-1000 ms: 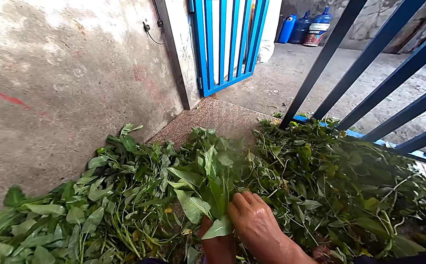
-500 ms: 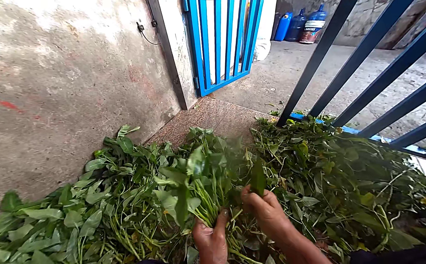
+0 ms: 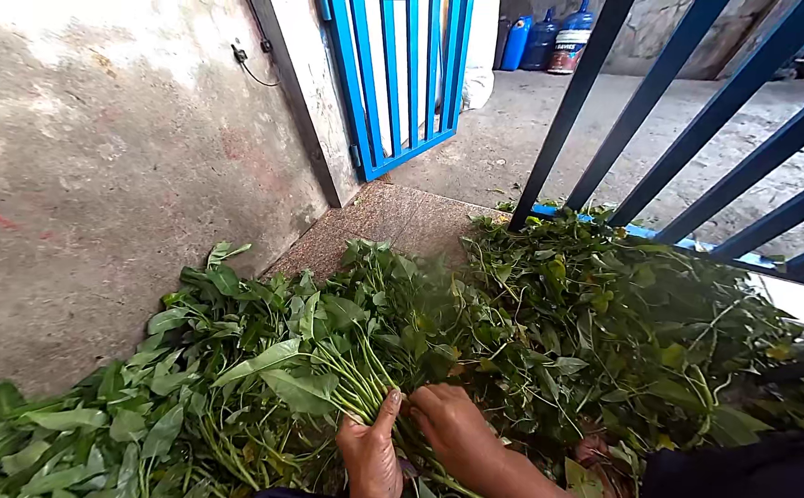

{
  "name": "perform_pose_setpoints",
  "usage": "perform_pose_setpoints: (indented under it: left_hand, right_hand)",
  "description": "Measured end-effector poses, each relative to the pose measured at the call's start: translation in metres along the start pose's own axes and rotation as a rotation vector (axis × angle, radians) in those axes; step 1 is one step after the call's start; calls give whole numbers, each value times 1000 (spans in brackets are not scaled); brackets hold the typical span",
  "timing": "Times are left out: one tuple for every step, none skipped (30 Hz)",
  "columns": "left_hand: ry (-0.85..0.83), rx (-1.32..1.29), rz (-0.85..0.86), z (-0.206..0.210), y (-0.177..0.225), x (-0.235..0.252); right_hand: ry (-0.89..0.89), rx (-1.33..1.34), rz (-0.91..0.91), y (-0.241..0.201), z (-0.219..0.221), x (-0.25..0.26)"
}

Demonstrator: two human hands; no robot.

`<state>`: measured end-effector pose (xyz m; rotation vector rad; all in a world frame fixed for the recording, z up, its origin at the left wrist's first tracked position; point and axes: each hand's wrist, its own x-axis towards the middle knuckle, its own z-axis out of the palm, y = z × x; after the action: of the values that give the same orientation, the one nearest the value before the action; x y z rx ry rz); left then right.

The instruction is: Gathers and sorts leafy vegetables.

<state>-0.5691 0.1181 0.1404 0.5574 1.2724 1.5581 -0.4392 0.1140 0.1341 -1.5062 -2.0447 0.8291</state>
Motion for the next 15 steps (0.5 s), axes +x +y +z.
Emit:
perform_pose_setpoints:
  left_hand:
    - [-12,18,-8,-2,3,-2]
    - [-25,33,-18,-3,7,-5]
    - [-38,46,-30,-5,9,-6]
    - [-45,56,-46,-5,12,-6]
    - [-34,67,-68,-5,15,-5]
    - [-10,75,-92,-4,18,-3]
    - [15,77,-113,-3,21,0]
    - [42,73,-126,-3,25,4]
    - [69,57,-124,-4,30,8]
    - [107,44,-109,-5,39,15]
    - [147,39,-82,-7,49,21]
    - [186,35,-47,-9,59,28]
    - [213,40,-19,-11,67,32]
    - [227,52,0,-12,73,36]
    - [227,64,14,-14,75,37]
  right_hand:
    - [-26,5,-4,-2,1,-1]
    - [-45,18,-12,-3,1,-2]
    - [-64,32,-25,-4,0,-2]
    - [-86,52,-37,-4,-2,-1]
    - [-100,78,-50,-4,-3,0]
    - [-106,108,-57,-4,-4,0]
    - [-109,135,-62,-4,-4,-1]
    - [-111,151,-66,-2,-5,-3]
    - [-104,149,-83,1,-5,-7]
    - [-90,130,-110,6,-6,-14]
    - [-63,105,-139,14,-5,-22]
    - [-40,83,-154,25,-4,-30]
    - [-45,67,-145,36,-5,-38]
    - [-80,56,-108,46,-9,-44]
    - [-131,38,-54,52,-14,-47]
